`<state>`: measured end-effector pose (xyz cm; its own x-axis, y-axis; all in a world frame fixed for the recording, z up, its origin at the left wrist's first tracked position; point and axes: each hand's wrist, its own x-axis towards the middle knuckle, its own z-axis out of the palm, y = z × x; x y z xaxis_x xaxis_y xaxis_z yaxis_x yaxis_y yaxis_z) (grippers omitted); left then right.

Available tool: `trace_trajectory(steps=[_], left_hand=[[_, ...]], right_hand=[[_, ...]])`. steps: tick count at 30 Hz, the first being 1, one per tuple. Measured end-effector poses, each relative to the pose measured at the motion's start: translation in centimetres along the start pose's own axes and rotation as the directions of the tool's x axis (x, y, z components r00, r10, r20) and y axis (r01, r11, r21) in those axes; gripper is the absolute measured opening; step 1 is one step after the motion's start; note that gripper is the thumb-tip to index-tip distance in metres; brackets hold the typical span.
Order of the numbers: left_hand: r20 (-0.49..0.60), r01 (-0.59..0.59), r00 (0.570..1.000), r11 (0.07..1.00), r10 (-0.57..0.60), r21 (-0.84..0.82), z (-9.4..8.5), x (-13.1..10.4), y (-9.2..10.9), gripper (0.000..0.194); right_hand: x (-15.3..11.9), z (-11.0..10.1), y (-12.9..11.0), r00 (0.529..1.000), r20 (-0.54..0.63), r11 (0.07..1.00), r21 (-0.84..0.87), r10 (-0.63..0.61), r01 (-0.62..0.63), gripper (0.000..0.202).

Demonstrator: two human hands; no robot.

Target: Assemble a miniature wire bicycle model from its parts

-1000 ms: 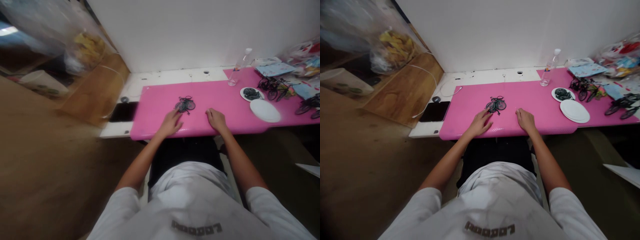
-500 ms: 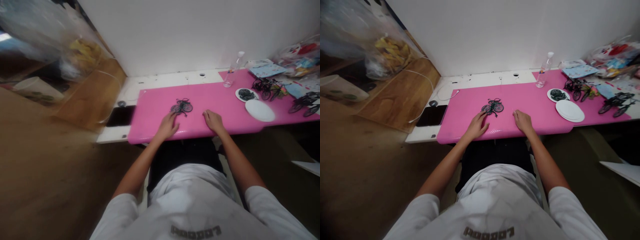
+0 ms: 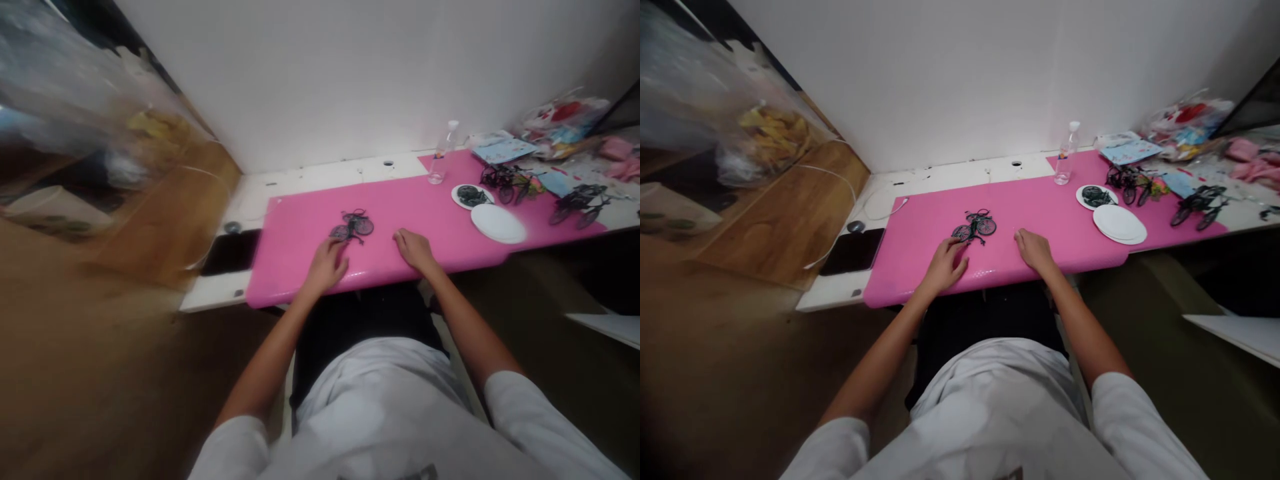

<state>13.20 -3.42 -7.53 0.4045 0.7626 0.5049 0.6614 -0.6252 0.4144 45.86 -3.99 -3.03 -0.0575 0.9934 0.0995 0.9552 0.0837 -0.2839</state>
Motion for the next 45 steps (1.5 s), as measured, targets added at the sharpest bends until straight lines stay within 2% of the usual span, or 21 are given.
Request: trace_trajectory(steps=[9,15,20,24,27,31,37,45], left_hand=[[-0.012,0.01,1.0,1.0,-0.01,-0.022,0.1,0.1,-0.3,0.039],[-0.064,0.087,0.994,0.996,-0.084,0.034,-0.2,1.2,0.3,0.038],[-0.022,0.214,0.977,0.966,-0.213,0.146,0.4,3.4,1.7,0.061],[0.026,0.315,0.945,0.928,-0.326,0.198,1.7,4.9,2.4,0.081],[0.078,0.348,0.925,0.911,-0.372,0.22,2.8,5.6,2.4,0.087],[0.1,0.322,0.932,0.923,-0.348,0.208,3.4,5.9,1.9,0.073],[0.037,0.244,0.967,0.958,-0.252,0.148,3.3,5.9,1.6,0.05],[-0.026,0.187,0.982,0.979,-0.185,0.077,3.9,5.9,0.8,0.038]], right_hand=[[-0.3,-0.2,-0.3,0.999,0.032,0.999,-0.048,0.003,-0.002,0.05],[-0.2,0.2,-0.1,0.999,0.032,0.998,-0.056,0.013,-0.011,0.049],[-0.2,0.2,-0.1,0.999,0.045,0.999,-0.043,0.018,-0.016,0.049],[-0.2,0.2,-0.1,0.998,0.053,0.999,-0.036,0.017,-0.015,0.051],[-0.3,0.2,-0.1,0.999,0.042,0.999,-0.032,0.005,-0.003,0.051],[-0.3,0.1,-0.1,0.999,0.037,0.999,-0.033,-0.005,0.007,0.051],[-0.2,0.1,-0.1,0.999,0.05,0.999,-0.039,-0.001,0.003,0.051],[-0.4,-0.2,-0.4,0.998,0.062,0.999,-0.034,0.004,-0.002,0.051]])
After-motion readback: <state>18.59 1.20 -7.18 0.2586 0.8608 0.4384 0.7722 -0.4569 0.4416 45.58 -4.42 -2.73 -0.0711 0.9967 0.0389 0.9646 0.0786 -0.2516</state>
